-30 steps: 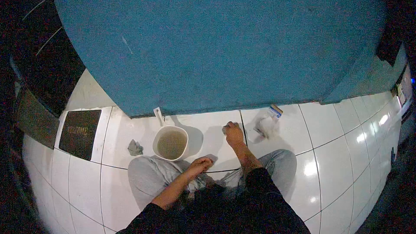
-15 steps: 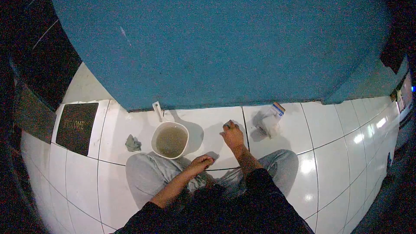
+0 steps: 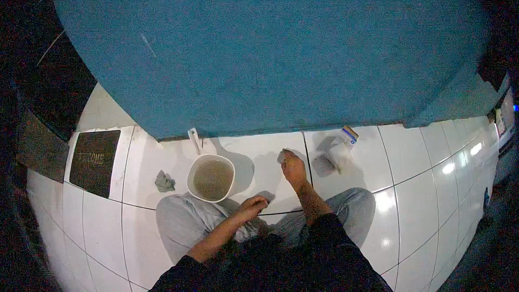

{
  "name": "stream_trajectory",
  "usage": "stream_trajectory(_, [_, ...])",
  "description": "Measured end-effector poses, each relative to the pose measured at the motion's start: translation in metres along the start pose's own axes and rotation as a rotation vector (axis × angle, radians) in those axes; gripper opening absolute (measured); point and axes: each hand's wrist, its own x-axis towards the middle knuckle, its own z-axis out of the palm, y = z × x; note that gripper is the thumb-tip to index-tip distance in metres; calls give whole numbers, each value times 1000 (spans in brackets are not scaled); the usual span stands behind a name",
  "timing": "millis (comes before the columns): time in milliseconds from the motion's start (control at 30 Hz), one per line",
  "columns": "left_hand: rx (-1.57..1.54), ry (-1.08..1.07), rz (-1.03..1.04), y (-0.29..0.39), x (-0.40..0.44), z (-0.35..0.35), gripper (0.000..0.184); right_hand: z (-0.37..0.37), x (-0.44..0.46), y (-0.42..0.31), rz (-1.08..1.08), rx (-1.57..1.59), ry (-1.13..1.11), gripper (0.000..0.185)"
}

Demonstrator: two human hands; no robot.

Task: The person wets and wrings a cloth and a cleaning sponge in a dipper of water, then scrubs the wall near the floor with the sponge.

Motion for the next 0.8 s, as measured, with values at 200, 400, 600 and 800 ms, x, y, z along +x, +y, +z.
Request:
stream_trajectory(200, [-82,7,45,1,-2,2,25,8,-1,1,-69,-205,-37,34])
stream_trajectory(400, [2,3,63,0,-4,1,27,-3,3,-12,-6,-152,13,22])
stream_trajectory(600, [48,21,101,9,-10,4,23,4,20,11,-106,-374,-158,23])
stream_trajectory(800, [38,-11,105,9,-9,1,22,26,71,49,221,678,70,18])
